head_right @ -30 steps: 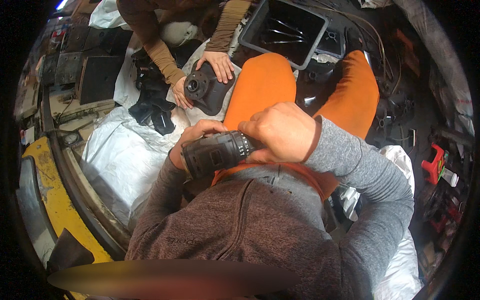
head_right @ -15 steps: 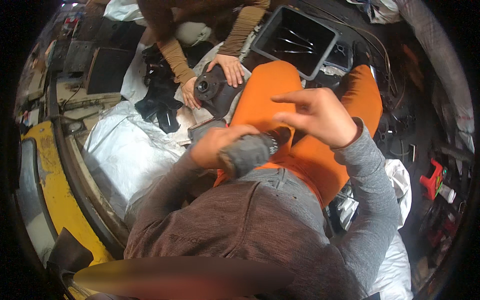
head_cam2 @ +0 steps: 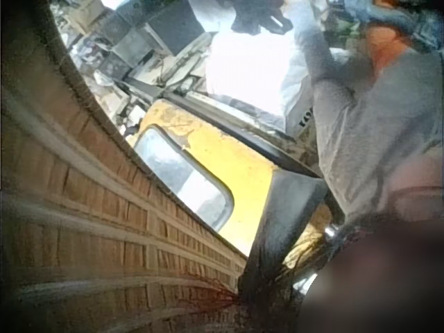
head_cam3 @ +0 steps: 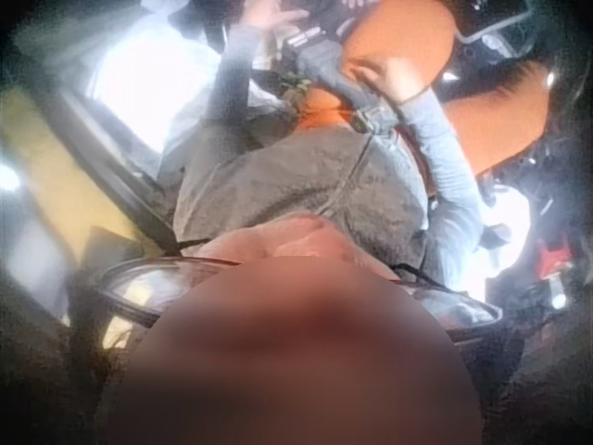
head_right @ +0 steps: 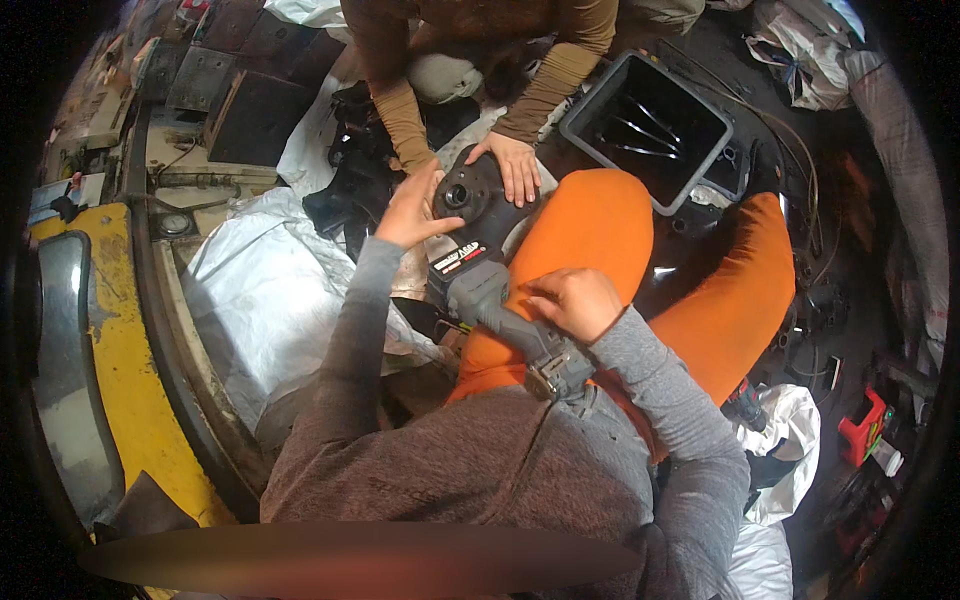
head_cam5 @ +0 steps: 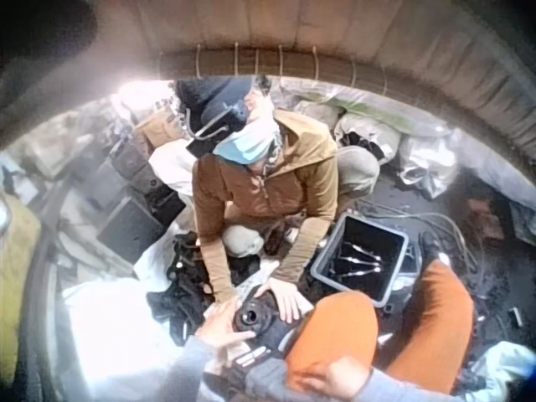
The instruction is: The person sits on the floor and uses a cordless drill to fasten screws into a black plastic housing. They handle multiple similar plastic parts, aligning them and securing them with the drill while another person assists nearby.
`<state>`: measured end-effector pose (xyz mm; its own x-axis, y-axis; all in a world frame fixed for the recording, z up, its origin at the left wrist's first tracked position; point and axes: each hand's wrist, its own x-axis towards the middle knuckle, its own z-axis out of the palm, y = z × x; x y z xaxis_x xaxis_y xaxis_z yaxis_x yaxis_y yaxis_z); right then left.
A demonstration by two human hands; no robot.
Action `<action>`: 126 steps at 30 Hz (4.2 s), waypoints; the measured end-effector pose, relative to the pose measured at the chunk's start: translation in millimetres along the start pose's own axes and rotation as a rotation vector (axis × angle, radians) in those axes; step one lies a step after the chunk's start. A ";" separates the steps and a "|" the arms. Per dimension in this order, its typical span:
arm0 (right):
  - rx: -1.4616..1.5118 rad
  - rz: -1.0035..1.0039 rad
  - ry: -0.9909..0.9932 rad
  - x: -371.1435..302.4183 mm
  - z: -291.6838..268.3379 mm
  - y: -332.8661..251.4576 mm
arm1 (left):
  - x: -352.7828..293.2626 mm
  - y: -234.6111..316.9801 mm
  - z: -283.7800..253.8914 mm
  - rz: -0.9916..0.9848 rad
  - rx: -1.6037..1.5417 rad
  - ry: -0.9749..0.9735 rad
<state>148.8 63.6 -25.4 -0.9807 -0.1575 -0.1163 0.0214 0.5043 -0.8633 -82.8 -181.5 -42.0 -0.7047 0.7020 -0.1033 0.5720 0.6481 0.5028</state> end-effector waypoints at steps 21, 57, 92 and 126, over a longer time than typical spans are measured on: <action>-0.296 0.174 0.028 127.5 17.8 37.3 | 22.2 -18.2 67.1 -0.028 -0.018 0.061; -0.645 0.144 -0.247 208.6 38.5 80.0 | 25.6 -31.2 62.4 0.098 -0.080 0.030; -0.605 0.125 -0.303 220.0 36.7 85.6 | 22.8 -6.6 73.5 -0.058 -0.033 0.182; -0.556 0.134 -0.290 220.4 37.5 87.9 | -4.0 -44.4 57.2 0.016 -0.160 0.093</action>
<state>-58.1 41.4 -145.3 -0.8824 -0.2466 -0.4007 -0.0405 0.8884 -0.4574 -81.3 -196.1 -113.0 -0.7361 0.6767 -0.0175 0.5149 0.5766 0.6344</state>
